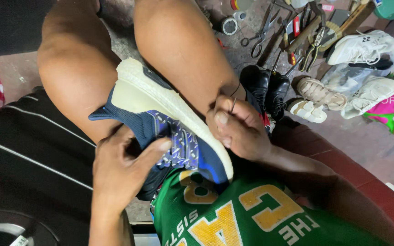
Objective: The person sews the sole of a blue and white sneaker using a needle and thread. They repeatedly push the needle through the shoe's edge and pull the thread to secure the sole.
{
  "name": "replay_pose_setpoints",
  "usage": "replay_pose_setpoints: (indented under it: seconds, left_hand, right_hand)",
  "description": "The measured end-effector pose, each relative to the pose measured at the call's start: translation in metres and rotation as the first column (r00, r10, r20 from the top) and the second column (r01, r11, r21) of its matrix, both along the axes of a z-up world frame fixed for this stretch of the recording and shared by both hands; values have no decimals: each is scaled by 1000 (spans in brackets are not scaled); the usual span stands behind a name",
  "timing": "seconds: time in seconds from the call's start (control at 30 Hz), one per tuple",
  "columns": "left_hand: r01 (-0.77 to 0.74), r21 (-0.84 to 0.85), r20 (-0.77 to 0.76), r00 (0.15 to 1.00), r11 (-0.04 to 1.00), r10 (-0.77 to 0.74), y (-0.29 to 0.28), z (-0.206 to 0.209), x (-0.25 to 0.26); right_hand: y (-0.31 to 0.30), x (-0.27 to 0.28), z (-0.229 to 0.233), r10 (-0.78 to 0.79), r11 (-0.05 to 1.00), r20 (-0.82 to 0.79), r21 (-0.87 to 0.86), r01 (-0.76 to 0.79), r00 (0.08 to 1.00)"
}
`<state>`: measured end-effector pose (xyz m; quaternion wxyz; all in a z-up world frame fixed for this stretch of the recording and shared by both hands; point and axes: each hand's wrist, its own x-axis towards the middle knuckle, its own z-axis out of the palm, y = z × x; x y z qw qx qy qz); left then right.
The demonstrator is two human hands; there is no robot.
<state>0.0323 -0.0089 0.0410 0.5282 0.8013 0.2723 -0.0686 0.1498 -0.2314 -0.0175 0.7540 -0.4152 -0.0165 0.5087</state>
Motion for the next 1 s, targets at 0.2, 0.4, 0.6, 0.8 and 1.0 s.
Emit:
replay_pose_setpoints:
  seconds: [0.2,0.4,0.6,0.8,1.0]
  left_hand:
    - [-449,-608,-293,893,655,340,-15,-18,-8]
    - [-285,-832,-47,891,475,451,4,-37,-61]
    - [-221,-832,35,894,509,446,10,-70,-107]
    - [-184,-850,86,876,494,474,4,-70,-106]
    - [-252,-840,33,860,481,509,3,-55,-92]
  right_hand:
    - [5,-1,16,-20,975,41,222,11,999]
    - [-25,40,37,137,965,627,-259,40,767]
    - [-66,31,41,536,797,714,-603,8,450]
    - [-40,-8,51,307,950,793,-223,-217,526]
    - [-19,-9,47,367,925,788,-253,-284,494]
